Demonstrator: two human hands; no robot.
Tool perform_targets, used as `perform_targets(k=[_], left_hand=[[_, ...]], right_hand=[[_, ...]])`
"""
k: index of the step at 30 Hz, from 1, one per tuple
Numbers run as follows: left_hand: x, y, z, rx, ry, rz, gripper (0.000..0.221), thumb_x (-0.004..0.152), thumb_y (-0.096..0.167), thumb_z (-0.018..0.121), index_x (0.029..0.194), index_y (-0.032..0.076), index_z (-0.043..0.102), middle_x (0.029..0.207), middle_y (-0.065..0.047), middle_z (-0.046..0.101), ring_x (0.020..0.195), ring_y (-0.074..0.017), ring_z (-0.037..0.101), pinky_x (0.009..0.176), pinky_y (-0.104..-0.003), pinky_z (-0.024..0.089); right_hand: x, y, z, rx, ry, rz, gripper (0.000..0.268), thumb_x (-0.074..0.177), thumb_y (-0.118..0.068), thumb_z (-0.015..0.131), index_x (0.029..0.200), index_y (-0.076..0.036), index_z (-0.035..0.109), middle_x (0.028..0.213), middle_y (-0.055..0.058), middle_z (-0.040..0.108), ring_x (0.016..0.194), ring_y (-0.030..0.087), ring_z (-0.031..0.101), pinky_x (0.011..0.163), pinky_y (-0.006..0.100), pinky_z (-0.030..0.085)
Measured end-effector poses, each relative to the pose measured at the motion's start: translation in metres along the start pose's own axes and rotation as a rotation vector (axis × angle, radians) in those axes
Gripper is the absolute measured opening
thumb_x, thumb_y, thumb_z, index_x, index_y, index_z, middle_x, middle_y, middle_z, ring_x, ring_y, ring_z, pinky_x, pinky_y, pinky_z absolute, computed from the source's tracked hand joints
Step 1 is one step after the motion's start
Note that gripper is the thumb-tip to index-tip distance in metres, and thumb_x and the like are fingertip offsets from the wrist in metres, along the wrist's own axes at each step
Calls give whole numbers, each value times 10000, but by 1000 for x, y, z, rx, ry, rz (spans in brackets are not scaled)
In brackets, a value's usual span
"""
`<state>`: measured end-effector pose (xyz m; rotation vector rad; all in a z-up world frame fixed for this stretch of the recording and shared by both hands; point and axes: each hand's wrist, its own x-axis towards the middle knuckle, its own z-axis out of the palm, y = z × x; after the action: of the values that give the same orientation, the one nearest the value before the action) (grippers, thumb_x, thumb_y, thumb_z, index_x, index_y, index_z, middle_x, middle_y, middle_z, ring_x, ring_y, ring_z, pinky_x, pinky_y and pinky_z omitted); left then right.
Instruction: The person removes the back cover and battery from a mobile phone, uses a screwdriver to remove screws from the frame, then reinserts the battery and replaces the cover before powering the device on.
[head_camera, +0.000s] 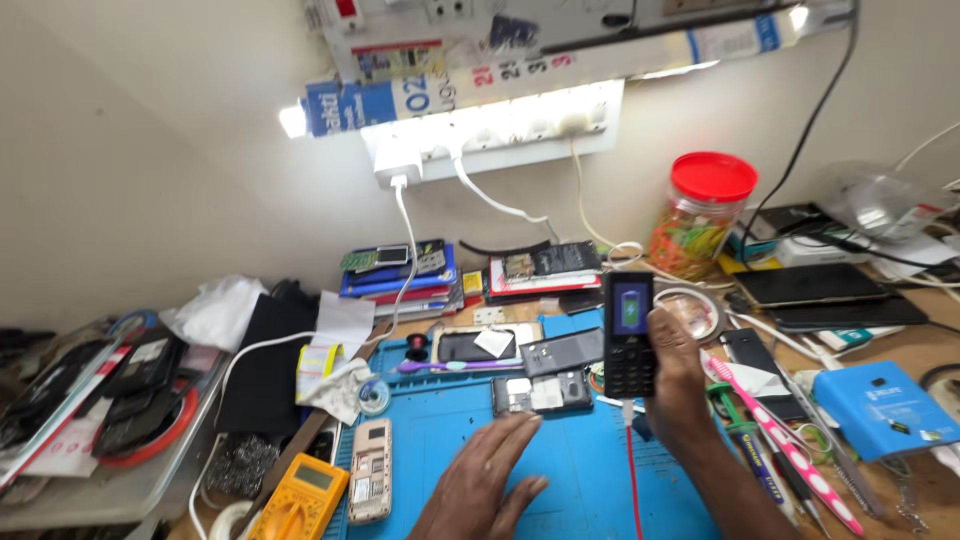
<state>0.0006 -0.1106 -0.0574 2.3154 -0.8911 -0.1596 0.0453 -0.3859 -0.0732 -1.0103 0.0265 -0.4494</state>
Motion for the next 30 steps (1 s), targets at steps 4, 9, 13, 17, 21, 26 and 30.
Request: perform_targets(k=[4, 9, 13, 17, 21, 26, 30], left_hand=[[55, 29, -5, -486, 172, -33, 481, 960, 256, 644, 1388, 38, 607, 1294, -135, 714, 1142, -240, 719, 933, -362, 606], [110, 39, -2, -964, 161, -90, 451, 978, 274, 665, 1335, -1, 641, 1092, -136, 756, 939, -163, 727, 804, -302, 619], [120, 34, 9, -981, 170, -116, 374, 995, 250, 693, 1233, -38, 691, 974, -124, 715, 801, -120, 655, 693, -297, 570], [118, 25, 14, -1271, 322, -18, 326, 1060, 243, 610, 1247, -23, 617, 1055, -73, 710, 859, -112, 670, 735, -287, 584], [106, 25, -8, -1445, 395, -11, 283, 1081, 238, 484, 1271, 28, 487, 1069, -122, 723, 924, -204, 734, 785, -352, 651], [96, 34, -4, -1590, 430, -37, 282, 1061, 228, 452, 1305, 87, 441, 1154, -139, 697, 977, -231, 760, 790, -374, 657], [90, 36, 16, -1625, 483, 7, 298, 1087, 252, 474, 1296, 40, 462, 1141, -165, 689, 937, -263, 747, 760, -388, 648]], right_hand=[[-2, -5, 8, -52, -114, -14, 318, 1100, -335, 518, 1089, -48, 654, 868, 20, 693, 704, 68, 641, 582, 242, 536], [-5, -8, 9, -205, -137, -56, 358, 1097, -352, 479, 1093, -41, 655, 891, 18, 697, 753, 50, 647, 635, 215, 541], [-6, -5, 17, -429, -188, -134, 381, 1113, -349, 498, 1123, -1, 652, 908, 27, 666, 793, 50, 604, 677, 232, 529], [-14, -15, 18, -651, -208, -115, 412, 1096, -351, 457, 1174, -4, 665, 874, 64, 710, 768, 101, 641, 694, 268, 531], [-36, -30, 26, -772, -320, 204, 441, 1048, -358, 450, 1044, -4, 713, 703, 119, 746, 607, 176, 699, 590, 317, 567], [-66, -28, 45, -912, -325, 196, 362, 1001, -340, 514, 985, -33, 706, 655, 105, 753, 570, 179, 720, 555, 328, 576], [-83, -32, 60, -898, -288, 178, 348, 1017, -313, 501, 935, -31, 688, 637, 112, 733, 547, 186, 712, 533, 330, 574]])
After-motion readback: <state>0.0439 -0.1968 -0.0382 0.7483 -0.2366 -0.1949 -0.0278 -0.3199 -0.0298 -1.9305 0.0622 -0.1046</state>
